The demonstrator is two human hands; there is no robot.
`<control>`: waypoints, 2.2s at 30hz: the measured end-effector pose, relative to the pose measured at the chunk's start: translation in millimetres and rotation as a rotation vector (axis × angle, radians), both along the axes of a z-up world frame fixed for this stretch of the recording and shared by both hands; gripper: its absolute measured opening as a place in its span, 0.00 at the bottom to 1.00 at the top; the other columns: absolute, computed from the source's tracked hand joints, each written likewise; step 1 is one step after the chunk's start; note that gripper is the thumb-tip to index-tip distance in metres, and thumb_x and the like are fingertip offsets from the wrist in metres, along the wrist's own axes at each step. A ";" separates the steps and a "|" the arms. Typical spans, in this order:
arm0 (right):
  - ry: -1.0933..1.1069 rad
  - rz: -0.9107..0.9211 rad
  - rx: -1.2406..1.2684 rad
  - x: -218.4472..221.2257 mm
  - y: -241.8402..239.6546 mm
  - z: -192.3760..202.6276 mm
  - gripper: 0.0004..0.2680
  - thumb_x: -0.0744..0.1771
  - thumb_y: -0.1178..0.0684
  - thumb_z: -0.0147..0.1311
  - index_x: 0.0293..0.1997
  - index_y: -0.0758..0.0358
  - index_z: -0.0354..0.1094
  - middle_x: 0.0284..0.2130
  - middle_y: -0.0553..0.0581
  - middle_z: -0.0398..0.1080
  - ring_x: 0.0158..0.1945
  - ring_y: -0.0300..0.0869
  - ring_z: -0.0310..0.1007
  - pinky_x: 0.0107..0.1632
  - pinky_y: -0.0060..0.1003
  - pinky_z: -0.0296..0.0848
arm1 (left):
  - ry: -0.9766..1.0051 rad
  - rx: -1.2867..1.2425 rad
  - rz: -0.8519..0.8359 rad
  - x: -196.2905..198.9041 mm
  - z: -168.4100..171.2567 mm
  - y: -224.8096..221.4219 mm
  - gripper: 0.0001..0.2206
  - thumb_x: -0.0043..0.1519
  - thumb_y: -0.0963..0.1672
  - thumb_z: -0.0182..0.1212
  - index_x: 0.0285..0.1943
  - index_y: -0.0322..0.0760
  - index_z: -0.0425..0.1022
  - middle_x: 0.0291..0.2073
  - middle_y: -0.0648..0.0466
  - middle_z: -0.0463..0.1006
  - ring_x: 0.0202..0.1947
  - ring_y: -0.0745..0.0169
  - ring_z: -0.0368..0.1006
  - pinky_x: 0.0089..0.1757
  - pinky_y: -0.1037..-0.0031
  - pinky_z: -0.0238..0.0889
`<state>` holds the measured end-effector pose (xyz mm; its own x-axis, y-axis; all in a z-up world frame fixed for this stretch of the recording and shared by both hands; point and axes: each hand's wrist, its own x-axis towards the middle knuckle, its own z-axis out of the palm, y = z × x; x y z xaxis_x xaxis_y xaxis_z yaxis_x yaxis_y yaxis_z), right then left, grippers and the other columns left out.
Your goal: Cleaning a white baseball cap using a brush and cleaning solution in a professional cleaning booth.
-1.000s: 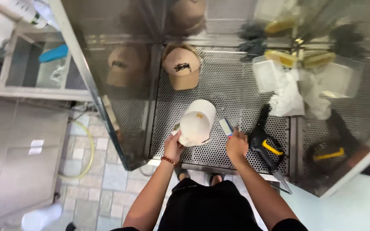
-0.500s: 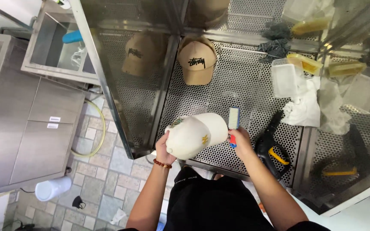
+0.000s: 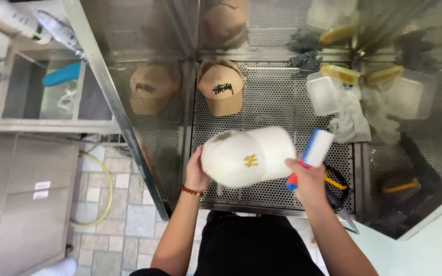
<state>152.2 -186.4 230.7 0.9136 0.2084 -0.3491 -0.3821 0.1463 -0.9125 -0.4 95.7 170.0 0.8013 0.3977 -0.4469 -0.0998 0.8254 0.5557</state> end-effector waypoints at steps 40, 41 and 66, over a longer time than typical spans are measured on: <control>-0.626 0.574 -1.594 314.5 -8.0 -155.8 0.21 0.68 0.42 0.54 0.68 0.58 0.62 0.46 0.67 0.73 0.47 0.62 0.76 0.47 0.55 0.74 | 0.319 -0.336 -0.004 -12.0 32.5 -79.9 0.26 0.53 0.44 0.50 0.63 0.28 0.66 0.49 0.44 0.80 0.45 0.52 0.82 0.45 0.66 0.77; -0.646 0.607 -1.606 315.8 -3.0 -150.8 0.21 0.67 0.42 0.54 0.67 0.57 0.63 0.46 0.66 0.73 0.48 0.61 0.76 0.47 0.55 0.74 | -0.084 -0.420 -0.062 -25.0 18.2 -79.1 0.25 0.61 0.42 0.50 0.69 0.23 0.63 0.53 0.41 0.79 0.40 0.58 0.81 0.38 0.72 0.74; -0.497 0.647 -1.530 325.9 -14.6 -79.7 0.18 0.69 0.41 0.52 0.68 0.43 0.68 0.39 0.64 0.79 0.42 0.55 0.80 0.46 0.51 0.76 | 0.188 -0.219 0.110 28.1 68.9 -91.7 0.24 0.62 0.43 0.57 0.67 0.27 0.65 0.56 0.43 0.77 0.55 0.47 0.76 0.54 0.58 0.70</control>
<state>478.2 -201.0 151.0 0.8953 0.3307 -0.2985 0.3130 -0.9437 -0.1066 27.7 4.0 238.8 0.6537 0.3550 -0.6682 -0.1071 0.9176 0.3828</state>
